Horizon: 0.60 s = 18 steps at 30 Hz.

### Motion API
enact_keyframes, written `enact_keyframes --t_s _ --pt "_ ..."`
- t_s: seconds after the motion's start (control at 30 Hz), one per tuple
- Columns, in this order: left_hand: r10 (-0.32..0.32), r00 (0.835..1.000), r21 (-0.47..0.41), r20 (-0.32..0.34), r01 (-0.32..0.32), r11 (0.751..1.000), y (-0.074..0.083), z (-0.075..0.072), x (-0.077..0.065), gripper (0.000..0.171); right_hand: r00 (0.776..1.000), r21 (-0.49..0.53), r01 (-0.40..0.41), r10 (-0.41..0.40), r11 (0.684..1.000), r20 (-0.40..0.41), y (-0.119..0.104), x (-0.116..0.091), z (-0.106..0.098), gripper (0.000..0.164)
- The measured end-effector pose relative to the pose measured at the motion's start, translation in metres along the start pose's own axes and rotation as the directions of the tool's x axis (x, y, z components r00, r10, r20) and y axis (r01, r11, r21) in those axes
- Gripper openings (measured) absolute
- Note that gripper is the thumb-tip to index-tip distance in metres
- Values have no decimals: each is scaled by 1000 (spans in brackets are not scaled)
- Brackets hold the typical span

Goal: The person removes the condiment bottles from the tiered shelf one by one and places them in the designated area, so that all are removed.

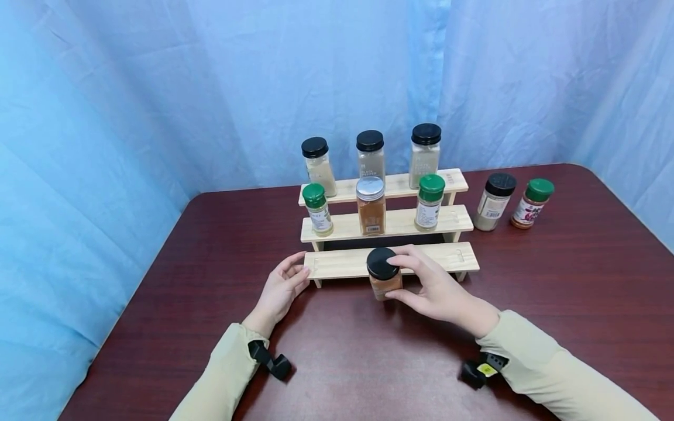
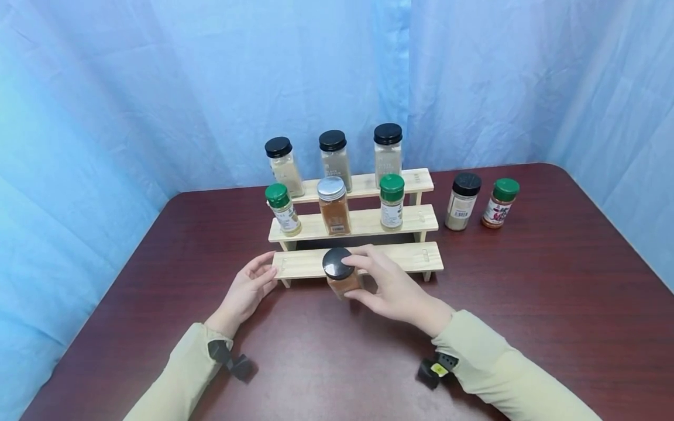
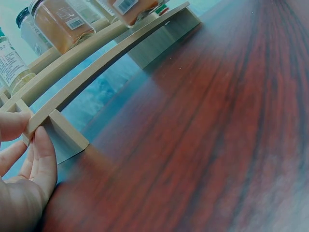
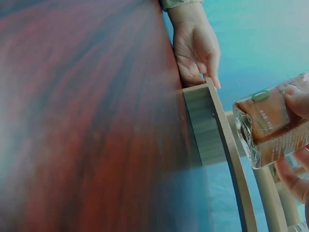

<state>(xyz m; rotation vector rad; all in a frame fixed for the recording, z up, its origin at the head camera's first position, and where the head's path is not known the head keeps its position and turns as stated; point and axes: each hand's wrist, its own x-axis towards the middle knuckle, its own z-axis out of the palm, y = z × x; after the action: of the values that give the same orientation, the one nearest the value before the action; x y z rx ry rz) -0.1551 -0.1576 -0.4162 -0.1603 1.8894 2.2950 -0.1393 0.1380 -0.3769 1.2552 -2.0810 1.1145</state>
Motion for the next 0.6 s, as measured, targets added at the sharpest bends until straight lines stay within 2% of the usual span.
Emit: enact_keyframes --t_s 0.23,0.4,0.6 --pt "2 1000 -12 3 -2 1000 1 2 -1 50 999 -23 19 -20 1000 -47 1 -8 -19 44" --pt "-3 1000 -16 -6 3 1000 1 2 -1 50 996 -34 -12 9 999 -86 5 -19 -36 49" --pt "-4 1000 -8 -13 4 1000 0 1 -1 50 991 150 -88 101 985 -85 11 -30 -55 58"
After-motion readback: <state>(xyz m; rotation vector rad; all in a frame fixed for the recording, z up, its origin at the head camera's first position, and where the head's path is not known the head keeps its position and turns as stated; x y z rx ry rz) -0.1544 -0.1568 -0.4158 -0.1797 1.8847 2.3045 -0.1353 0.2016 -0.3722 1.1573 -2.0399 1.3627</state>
